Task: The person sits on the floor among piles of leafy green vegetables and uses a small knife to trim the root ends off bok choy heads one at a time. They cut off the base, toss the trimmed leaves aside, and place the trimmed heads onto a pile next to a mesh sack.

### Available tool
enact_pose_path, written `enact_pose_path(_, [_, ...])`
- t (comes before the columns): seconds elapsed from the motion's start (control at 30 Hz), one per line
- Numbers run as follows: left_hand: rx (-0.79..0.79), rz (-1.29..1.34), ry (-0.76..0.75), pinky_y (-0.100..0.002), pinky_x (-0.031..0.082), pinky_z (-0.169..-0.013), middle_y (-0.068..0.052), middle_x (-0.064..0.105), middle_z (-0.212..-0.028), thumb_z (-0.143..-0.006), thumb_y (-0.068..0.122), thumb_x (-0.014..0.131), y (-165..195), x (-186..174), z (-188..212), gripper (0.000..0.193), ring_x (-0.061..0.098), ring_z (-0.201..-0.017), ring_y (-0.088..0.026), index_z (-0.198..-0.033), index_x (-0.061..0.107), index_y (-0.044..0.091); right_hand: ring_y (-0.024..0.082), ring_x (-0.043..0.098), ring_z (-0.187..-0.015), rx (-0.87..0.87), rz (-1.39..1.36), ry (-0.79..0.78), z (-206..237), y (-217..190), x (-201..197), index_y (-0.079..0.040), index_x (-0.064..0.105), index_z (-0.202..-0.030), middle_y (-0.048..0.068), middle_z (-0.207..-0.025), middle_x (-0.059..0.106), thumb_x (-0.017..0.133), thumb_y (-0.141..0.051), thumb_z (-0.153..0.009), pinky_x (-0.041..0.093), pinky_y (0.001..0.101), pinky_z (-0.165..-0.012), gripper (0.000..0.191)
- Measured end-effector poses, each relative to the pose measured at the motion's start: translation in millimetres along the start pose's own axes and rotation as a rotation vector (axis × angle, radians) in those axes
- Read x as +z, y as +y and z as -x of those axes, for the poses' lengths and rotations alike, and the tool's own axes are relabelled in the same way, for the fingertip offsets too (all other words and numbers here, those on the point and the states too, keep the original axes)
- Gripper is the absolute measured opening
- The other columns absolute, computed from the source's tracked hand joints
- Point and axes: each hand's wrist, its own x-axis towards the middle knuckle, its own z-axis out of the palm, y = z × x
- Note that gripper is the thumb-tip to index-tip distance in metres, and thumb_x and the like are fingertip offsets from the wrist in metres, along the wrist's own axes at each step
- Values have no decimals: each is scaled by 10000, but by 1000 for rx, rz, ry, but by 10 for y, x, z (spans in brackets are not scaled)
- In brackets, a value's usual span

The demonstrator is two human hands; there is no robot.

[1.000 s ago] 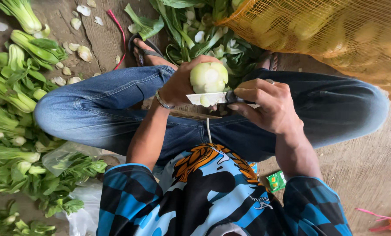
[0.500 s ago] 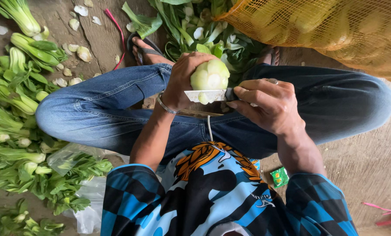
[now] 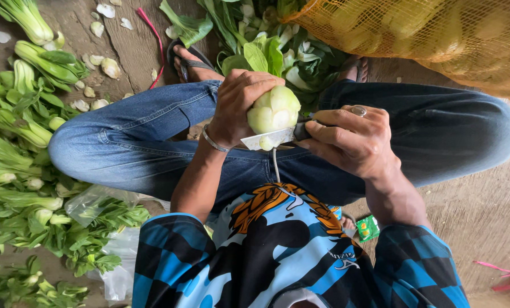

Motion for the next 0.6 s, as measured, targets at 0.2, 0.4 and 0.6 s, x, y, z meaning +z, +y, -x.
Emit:
enact_pose_path(0.2, [62,15,-24,-393,480,-979,-86,685,-1242,-854,456,902,15,-26,-5,720,676,-1114,-251,-1299,505,53,223,696,-752,70,28,4,14,94,-61,-70,687,-1034,93,-1002,730,935,-173,-824,541,330,-655,341])
enact_pose_path(0.4, [68,35,-20,-398,476,-987,-89,684,-1246,-812,576,883,0,-22,67,809,684,-1129,-250,-1296,500,54,215,690,-719,101,38,3,30,80,-25,-68,704,-992,104,-976,745,949,-186,-791,518,324,-617,338])
enact_pose_path(0.6, [17,78,-12,-391,481,-1017,-83,692,-1284,-839,521,899,-9,-21,101,764,695,-1162,-247,-1310,511,63,235,710,-755,108,21,8,62,119,-1,-66,703,-1002,103,-979,746,933,-171,-804,535,335,-649,321])
